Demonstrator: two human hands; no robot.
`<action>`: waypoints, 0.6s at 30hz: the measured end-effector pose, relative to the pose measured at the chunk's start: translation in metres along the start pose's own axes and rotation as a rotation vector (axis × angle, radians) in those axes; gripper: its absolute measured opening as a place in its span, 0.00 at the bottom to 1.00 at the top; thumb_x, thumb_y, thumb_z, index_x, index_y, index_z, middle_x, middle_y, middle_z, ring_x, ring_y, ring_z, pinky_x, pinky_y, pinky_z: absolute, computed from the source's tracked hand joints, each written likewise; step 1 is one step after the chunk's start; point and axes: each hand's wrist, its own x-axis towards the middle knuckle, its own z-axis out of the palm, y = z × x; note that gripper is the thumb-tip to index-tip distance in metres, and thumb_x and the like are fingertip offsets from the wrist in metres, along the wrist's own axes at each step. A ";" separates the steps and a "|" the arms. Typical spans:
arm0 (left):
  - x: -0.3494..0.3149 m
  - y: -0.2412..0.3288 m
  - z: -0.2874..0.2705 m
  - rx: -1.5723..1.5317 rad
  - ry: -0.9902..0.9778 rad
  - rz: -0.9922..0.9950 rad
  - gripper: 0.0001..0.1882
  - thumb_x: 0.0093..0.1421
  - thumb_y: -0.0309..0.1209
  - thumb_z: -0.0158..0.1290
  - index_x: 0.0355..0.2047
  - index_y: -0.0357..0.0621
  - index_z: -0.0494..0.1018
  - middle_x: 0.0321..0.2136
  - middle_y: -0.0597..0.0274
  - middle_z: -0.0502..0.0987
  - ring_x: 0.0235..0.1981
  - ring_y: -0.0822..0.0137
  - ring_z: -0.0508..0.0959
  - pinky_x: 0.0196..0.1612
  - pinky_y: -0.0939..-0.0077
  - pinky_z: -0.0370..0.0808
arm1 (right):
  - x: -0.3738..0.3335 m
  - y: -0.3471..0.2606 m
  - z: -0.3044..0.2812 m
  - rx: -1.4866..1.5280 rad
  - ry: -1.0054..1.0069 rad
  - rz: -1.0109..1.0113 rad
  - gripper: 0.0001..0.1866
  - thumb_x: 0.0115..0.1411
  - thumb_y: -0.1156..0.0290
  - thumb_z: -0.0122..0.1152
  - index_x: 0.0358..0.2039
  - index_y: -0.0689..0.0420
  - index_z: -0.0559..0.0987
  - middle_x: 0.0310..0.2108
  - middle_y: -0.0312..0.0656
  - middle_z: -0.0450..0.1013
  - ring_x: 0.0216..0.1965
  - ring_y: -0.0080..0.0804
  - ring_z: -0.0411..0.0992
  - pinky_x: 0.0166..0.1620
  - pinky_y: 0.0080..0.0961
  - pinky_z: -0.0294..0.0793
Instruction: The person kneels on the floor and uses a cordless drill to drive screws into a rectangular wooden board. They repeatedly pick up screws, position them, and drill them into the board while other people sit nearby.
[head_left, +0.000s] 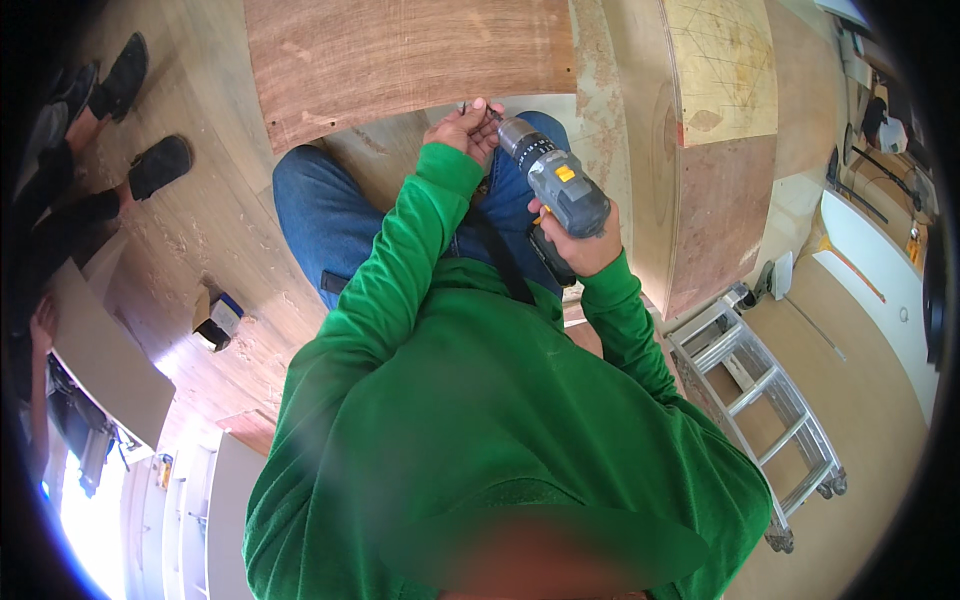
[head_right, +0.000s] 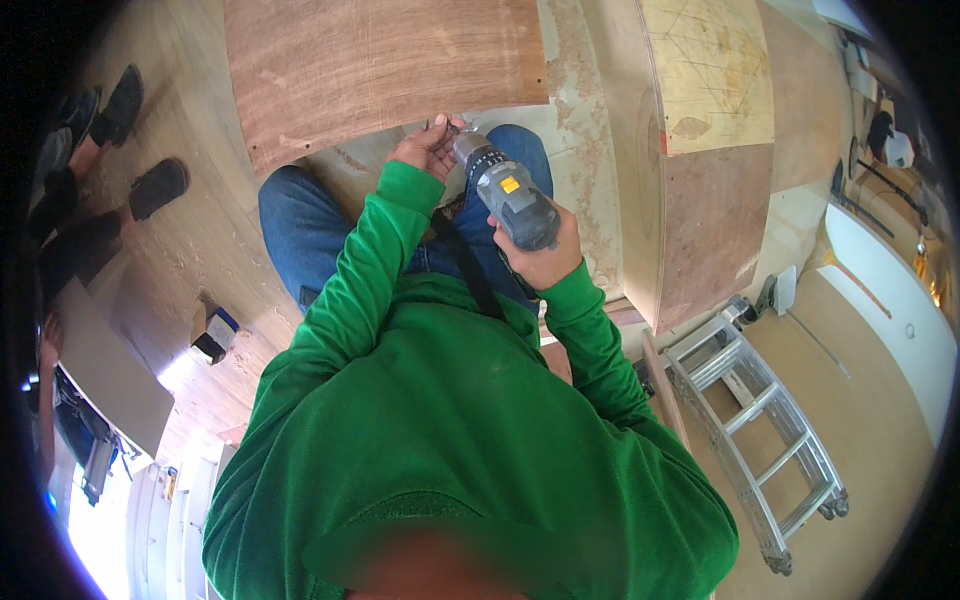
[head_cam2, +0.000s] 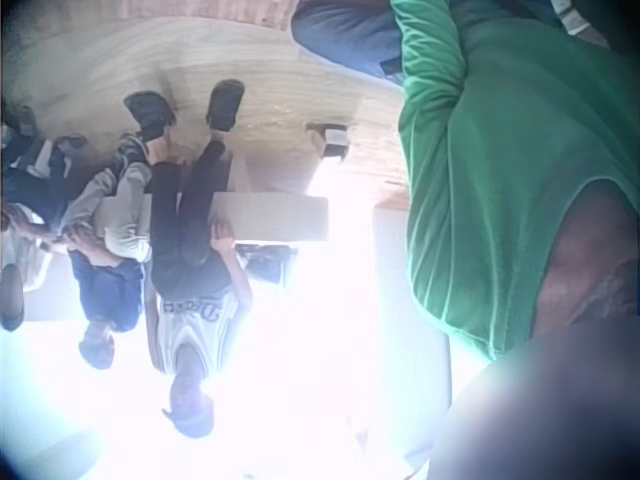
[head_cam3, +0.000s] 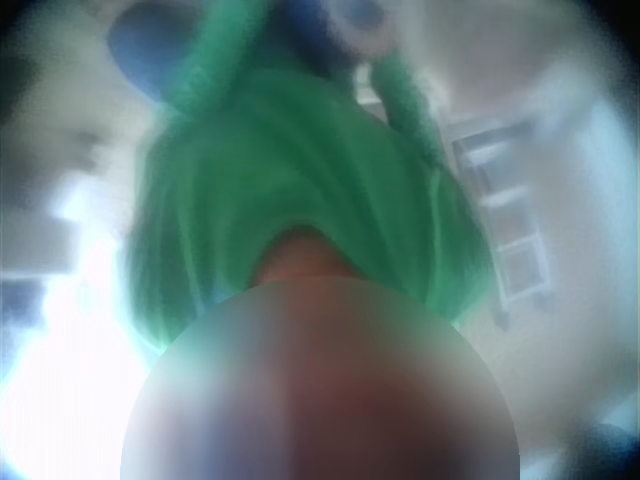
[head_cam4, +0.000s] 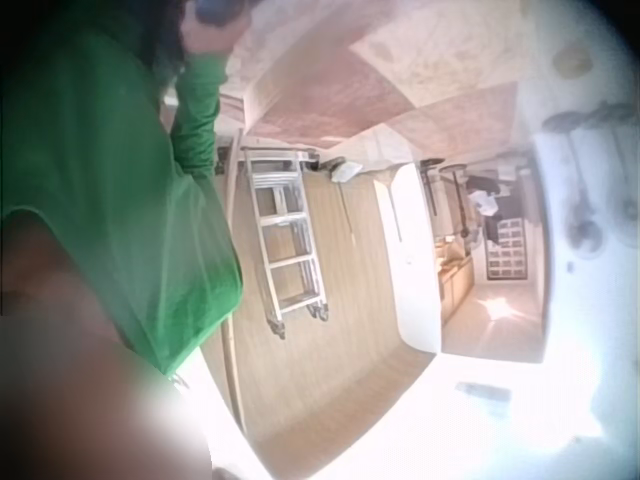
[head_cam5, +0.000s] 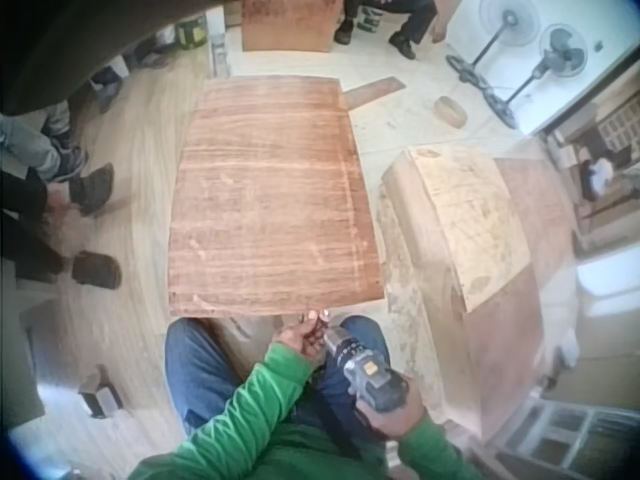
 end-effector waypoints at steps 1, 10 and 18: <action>-0.001 0.001 0.000 -0.021 -0.042 -0.004 0.13 0.75 0.37 0.56 0.46 0.40 0.80 0.42 0.63 0.84 0.40 0.70 0.81 0.48 0.73 0.79 | 0.000 0.000 0.000 -0.002 0.006 -0.006 0.15 0.57 0.82 0.69 0.45 0.64 0.83 0.38 0.41 0.86 0.41 0.27 0.84 0.49 0.28 0.83; 0.002 -0.007 0.008 -0.079 -0.080 -0.098 0.13 0.77 0.34 0.52 0.52 0.37 0.77 0.45 0.60 0.84 0.46 0.67 0.83 0.51 0.71 0.81 | 0.021 -0.008 -0.004 -0.184 0.041 -0.026 0.13 0.54 0.76 0.74 0.40 0.64 0.83 0.32 0.47 0.84 0.34 0.33 0.83 0.41 0.32 0.81; 0.015 -0.012 0.018 -0.260 0.068 -0.081 0.08 0.73 0.31 0.57 0.46 0.40 0.79 0.35 0.61 0.83 0.34 0.65 0.83 0.41 0.68 0.83 | 0.056 -0.038 -0.014 -0.390 -0.032 -0.069 0.13 0.51 0.74 0.74 0.36 0.64 0.82 0.28 0.51 0.82 0.30 0.42 0.81 0.38 0.35 0.80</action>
